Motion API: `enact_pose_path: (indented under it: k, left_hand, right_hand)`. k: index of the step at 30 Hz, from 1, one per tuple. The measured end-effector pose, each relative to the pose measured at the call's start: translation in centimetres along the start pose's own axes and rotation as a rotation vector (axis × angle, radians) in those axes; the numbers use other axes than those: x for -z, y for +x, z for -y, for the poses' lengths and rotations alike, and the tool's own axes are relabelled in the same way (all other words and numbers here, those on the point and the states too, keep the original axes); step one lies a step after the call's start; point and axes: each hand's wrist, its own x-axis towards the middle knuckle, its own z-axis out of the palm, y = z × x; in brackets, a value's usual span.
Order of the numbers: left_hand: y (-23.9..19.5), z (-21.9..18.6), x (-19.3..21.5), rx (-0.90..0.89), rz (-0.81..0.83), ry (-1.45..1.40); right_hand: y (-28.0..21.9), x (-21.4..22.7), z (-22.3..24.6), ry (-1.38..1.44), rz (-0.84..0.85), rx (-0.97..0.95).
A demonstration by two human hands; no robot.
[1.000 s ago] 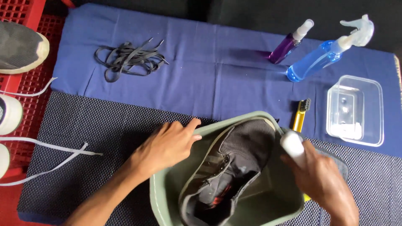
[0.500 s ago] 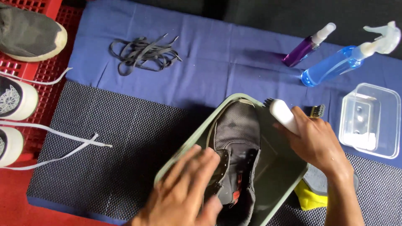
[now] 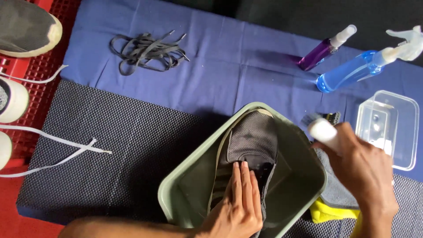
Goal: The person scrubs a black sneaker placed inside a green plastic basin using a white brush. They hold the shoe steady with one hand while vigorously brushing the upper mesh and side panels with the other. The shoe is rotated to clean different sections, and the person briefly uses a yellow cloth to wipe the surface.
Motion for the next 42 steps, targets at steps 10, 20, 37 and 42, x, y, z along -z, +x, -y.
enact_pose_path:
  k: [10,20,37,42]
  left_hand:
    - [0.5,2.7,0.5,0.131,-0.048,-0.073]
    - [1.3,1.8,-1.4,0.171,0.086,-0.166]
    - [-0.8,-0.1,-3.4,0.077,-0.118,0.027]
    - [-1.8,-0.8,-4.2,-0.075,-0.137,-0.087]
  right_hand:
    - [1.5,2.8,3.2,0.572,-0.119,0.604]
    - [3.4,4.2,6.4,0.421,-0.365,0.754]
    - [3.6,3.1,7.4,0.074,-0.614,0.730]
    - [2.7,3.4,7.6,0.136,-0.451,0.808]
